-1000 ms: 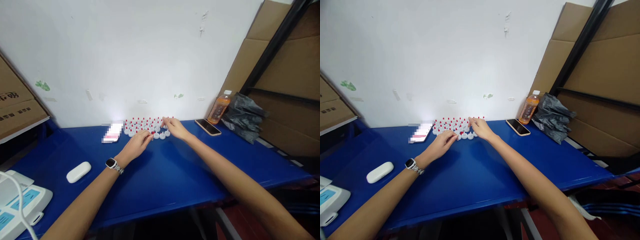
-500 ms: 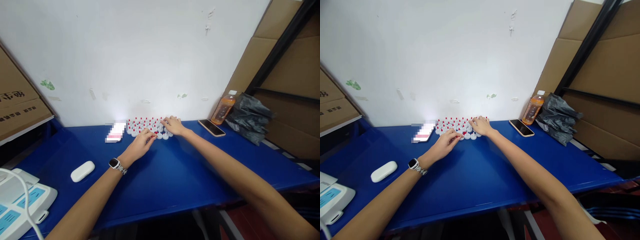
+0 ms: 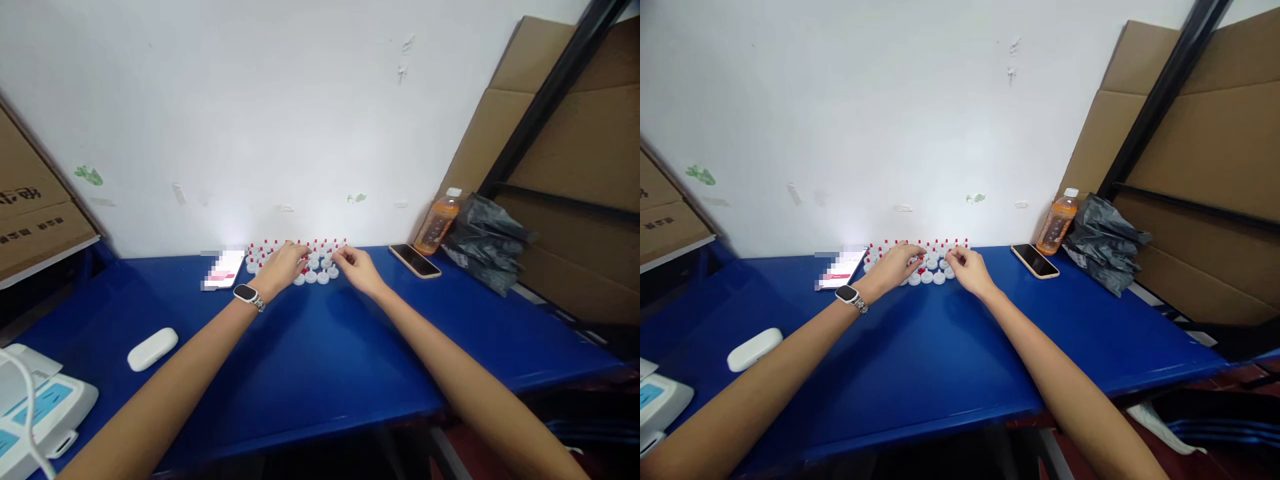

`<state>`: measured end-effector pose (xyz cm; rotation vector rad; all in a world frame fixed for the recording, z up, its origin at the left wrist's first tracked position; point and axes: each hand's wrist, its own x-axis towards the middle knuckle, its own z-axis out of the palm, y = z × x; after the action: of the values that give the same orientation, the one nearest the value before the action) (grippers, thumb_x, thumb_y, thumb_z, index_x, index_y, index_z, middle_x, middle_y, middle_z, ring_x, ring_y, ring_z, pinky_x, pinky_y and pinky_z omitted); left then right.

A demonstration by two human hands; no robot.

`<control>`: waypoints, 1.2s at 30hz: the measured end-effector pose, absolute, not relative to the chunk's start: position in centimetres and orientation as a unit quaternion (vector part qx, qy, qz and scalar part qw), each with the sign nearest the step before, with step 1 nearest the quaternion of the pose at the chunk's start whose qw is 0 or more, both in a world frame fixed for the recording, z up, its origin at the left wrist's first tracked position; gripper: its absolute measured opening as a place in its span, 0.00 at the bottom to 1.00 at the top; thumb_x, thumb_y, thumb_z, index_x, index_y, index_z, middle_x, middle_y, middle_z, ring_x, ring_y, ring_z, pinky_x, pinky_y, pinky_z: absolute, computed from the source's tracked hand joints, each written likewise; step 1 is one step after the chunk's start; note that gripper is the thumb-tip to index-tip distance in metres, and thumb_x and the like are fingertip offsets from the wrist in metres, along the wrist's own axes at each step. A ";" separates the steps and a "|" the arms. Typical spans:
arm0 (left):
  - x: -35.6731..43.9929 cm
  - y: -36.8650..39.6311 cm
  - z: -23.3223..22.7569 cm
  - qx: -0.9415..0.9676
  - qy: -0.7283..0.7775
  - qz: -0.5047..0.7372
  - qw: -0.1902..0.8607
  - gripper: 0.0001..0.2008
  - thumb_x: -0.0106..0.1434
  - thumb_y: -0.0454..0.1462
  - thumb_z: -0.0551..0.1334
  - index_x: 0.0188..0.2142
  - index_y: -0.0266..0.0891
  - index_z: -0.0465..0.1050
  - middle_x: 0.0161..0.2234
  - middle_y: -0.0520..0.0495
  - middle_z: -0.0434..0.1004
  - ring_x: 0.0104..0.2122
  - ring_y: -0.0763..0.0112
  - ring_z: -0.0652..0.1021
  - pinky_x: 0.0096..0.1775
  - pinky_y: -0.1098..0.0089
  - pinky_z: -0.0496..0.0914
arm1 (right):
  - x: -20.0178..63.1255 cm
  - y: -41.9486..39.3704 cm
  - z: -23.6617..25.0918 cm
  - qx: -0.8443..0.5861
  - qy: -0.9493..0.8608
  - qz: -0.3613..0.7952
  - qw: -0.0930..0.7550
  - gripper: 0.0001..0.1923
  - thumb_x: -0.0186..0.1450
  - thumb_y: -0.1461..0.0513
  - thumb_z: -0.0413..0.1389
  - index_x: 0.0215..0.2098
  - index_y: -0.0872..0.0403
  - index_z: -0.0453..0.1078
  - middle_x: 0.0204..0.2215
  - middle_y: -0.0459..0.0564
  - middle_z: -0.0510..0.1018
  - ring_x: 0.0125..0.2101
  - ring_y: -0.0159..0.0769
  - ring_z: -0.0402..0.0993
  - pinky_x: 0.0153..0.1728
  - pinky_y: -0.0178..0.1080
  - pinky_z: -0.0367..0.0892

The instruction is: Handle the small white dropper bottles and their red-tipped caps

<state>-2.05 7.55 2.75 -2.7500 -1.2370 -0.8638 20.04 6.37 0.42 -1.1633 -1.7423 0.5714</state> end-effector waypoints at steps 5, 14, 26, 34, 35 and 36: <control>-3.4 7.0 2.7 -0.871 -0.408 -0.264 0.067 0.12 0.68 0.34 0.55 0.48 0.37 0.73 0.43 0.39 0.78 0.45 0.56 0.73 0.48 0.56 0.68 | 20.8 6.3 0.8 -0.480 -0.692 0.243 0.481 0.13 0.64 0.54 0.54 0.30 0.55 0.72 0.22 0.43 0.70 0.24 0.31 0.61 0.27 0.35 0.55; -8.9 2.5 2.0 -0.835 -0.456 -0.307 0.027 0.08 0.69 0.36 0.54 0.41 0.41 0.71 0.40 0.45 0.75 0.42 0.60 0.73 0.44 0.59 0.68 | 18.7 7.1 1.1 -0.475 -0.744 0.216 0.418 0.13 0.65 0.56 0.52 0.31 0.55 0.74 0.25 0.46 0.75 0.25 0.33 0.66 0.29 0.36 0.58; -8.1 2.1 0.2 -0.836 -0.435 -0.330 -0.053 0.06 0.69 0.35 0.55 0.41 0.42 0.72 0.40 0.47 0.75 0.42 0.64 0.74 0.45 0.62 0.69 | 12.9 12.4 2.9 -0.541 -0.820 0.054 0.180 0.08 0.61 0.57 0.59 0.31 0.52 0.79 0.31 0.50 0.82 0.37 0.40 0.74 0.49 0.45 0.55; -7.4 1.7 0.6 -0.835 -0.435 -0.334 -0.042 0.07 0.69 0.35 0.55 0.40 0.42 0.72 0.40 0.48 0.75 0.41 0.65 0.74 0.45 0.63 0.68 | 14.1 12.6 2.9 -0.512 -0.781 0.106 0.342 0.06 0.62 0.61 0.57 0.32 0.55 0.74 0.33 0.50 0.81 0.35 0.37 0.74 0.42 0.39 0.63; -7.3 1.6 0.6 -0.834 -0.435 -0.335 -0.041 0.07 0.69 0.35 0.55 0.40 0.42 0.72 0.40 0.48 0.75 0.41 0.65 0.74 0.45 0.63 0.68 | 14.3 12.5 2.9 -0.502 -0.768 0.127 0.377 0.06 0.62 0.60 0.57 0.32 0.55 0.73 0.33 0.50 0.81 0.35 0.37 0.74 0.41 0.39 0.64; -7.3 1.5 0.6 -0.834 -0.435 -0.337 -0.042 0.07 0.69 0.36 0.55 0.41 0.42 0.72 0.40 0.48 0.75 0.41 0.65 0.74 0.44 0.63 0.68 | 14.5 12.2 2.9 -0.491 -0.751 0.159 0.413 0.06 0.62 0.59 0.56 0.32 0.54 0.70 0.33 0.50 0.80 0.35 0.36 0.74 0.40 0.38 0.65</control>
<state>-7.31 1.52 0.63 -2.6920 -1.4029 -1.0878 14.52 12.24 2.88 -1.2341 -1.8876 0.3990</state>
